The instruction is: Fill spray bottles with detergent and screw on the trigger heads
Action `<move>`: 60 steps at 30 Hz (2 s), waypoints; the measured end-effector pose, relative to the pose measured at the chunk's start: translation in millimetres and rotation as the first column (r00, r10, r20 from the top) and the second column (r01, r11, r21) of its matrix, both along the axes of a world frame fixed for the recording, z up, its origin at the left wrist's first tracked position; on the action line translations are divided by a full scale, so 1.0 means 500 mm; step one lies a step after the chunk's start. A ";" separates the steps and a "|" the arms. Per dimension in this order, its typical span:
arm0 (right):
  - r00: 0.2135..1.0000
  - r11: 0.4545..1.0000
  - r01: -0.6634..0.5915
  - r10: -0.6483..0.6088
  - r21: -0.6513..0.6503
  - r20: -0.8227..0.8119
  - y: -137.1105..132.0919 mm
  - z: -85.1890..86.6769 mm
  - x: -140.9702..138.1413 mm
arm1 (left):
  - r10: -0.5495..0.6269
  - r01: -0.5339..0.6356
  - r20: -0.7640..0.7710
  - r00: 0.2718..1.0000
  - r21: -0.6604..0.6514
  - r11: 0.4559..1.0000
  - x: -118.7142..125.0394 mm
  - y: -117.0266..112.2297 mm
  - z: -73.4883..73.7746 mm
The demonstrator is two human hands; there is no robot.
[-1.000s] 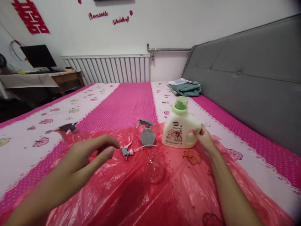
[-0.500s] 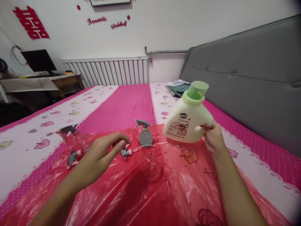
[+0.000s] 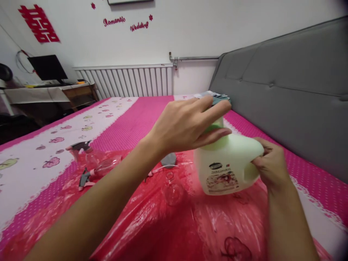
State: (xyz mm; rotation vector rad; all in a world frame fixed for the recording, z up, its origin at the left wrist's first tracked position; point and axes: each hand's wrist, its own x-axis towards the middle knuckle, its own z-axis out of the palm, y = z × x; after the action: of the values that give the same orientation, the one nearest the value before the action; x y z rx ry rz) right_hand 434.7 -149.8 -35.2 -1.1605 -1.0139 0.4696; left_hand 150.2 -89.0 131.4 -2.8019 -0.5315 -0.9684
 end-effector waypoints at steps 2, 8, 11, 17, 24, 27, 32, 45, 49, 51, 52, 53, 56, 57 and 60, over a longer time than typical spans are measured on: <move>0.999 0.999 -0.039 0.039 -0.023 0.005 -0.004 0.002 0.001 | -0.010 0.012 -0.059 0.998 0.025 1.000 0.006 -0.004 0.007; 0.995 0.993 -0.100 0.101 -0.055 0.006 0.003 -0.004 -0.020 | 0.093 -0.082 -0.126 0.988 0.091 0.992 0.017 -0.015 0.003; 0.990 0.987 -0.138 0.140 -0.080 0.019 0.000 -0.008 -0.024 | 0.180 -0.175 -0.130 0.975 0.053 0.983 0.027 -0.035 0.005; 0.987 0.979 -0.146 0.153 -0.139 0.041 -0.024 -0.002 -0.017 | 0.328 -0.330 -0.132 0.935 0.006 0.944 0.042 -0.061 0.022; 0.991 0.974 0.085 -0.060 -0.210 0.123 -0.020 0.027 -0.058 | 0.611 -0.630 -0.159 0.775 -0.115 0.768 0.035 -0.012 -0.009; 0.993 0.971 0.081 -0.059 -0.223 0.105 -0.009 0.024 -0.065 | 0.569 -0.613 -0.234 0.789 -0.216 0.760 0.011 -0.007 -0.010; 0.992 0.967 0.090 -0.067 -0.237 0.105 -0.013 0.013 -0.045 | -0.099 -0.011 -0.177 0.979 -0.534 0.845 -0.069 0.011 -0.003; 0.979 0.984 0.048 -0.013 -0.172 0.202 -0.008 -0.004 -0.044 | 0.619 -0.653 -0.209 0.757 -0.222 0.724 -0.015 -0.016 -0.028; 0.983 0.976 0.036 0.004 -0.213 0.184 -0.008 -0.003 -0.050 | 0.646 -0.685 -0.227 0.729 -0.266 0.679 -0.012 -0.014 -0.036; 0.984 0.972 0.040 0.002 -0.232 0.179 -0.008 -0.003 -0.051 | 0.574 -0.627 -0.252 0.779 -0.313 0.713 -0.024 -0.012 -0.039; 0.984 0.971 0.043 0.000 -0.237 0.178 -0.008 -0.003 -0.050 | 0.498 -0.562 -0.261 0.827 -0.349 0.750 -0.033 -0.011 -0.041; 0.984 0.970 0.044 -0.001 -0.238 0.179 -0.007 -0.003 -0.049 | 0.392 -0.472 -0.270 0.880 -0.393 0.789 -0.044 -0.010 -0.043; 0.983 0.973 0.049 -0.007 -0.225 0.183 -0.010 -0.001 -0.040 | 0.036 -0.185 -0.290 0.956 -0.506 0.842 -0.075 -0.008 -0.050; 0.981 0.974 0.059 -0.015 -0.219 0.195 -0.013 0.000 -0.037 | -0.034 -0.134 -0.296 0.954 -0.526 0.840 -0.082 -0.008 -0.052; 0.965 0.971 0.093 -0.032 -0.222 0.262 -0.023 0.005 -0.028 | -0.003 -0.143 -0.275 0.961 -0.511 0.847 -0.088 -0.008 -0.053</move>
State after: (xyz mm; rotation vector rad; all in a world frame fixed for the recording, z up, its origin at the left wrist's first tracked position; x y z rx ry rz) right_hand 420.4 -161.1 -32.7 -1.4881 -1.1629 0.4009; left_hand 106.0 -92.9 105.0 -3.2826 -0.9833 -0.4565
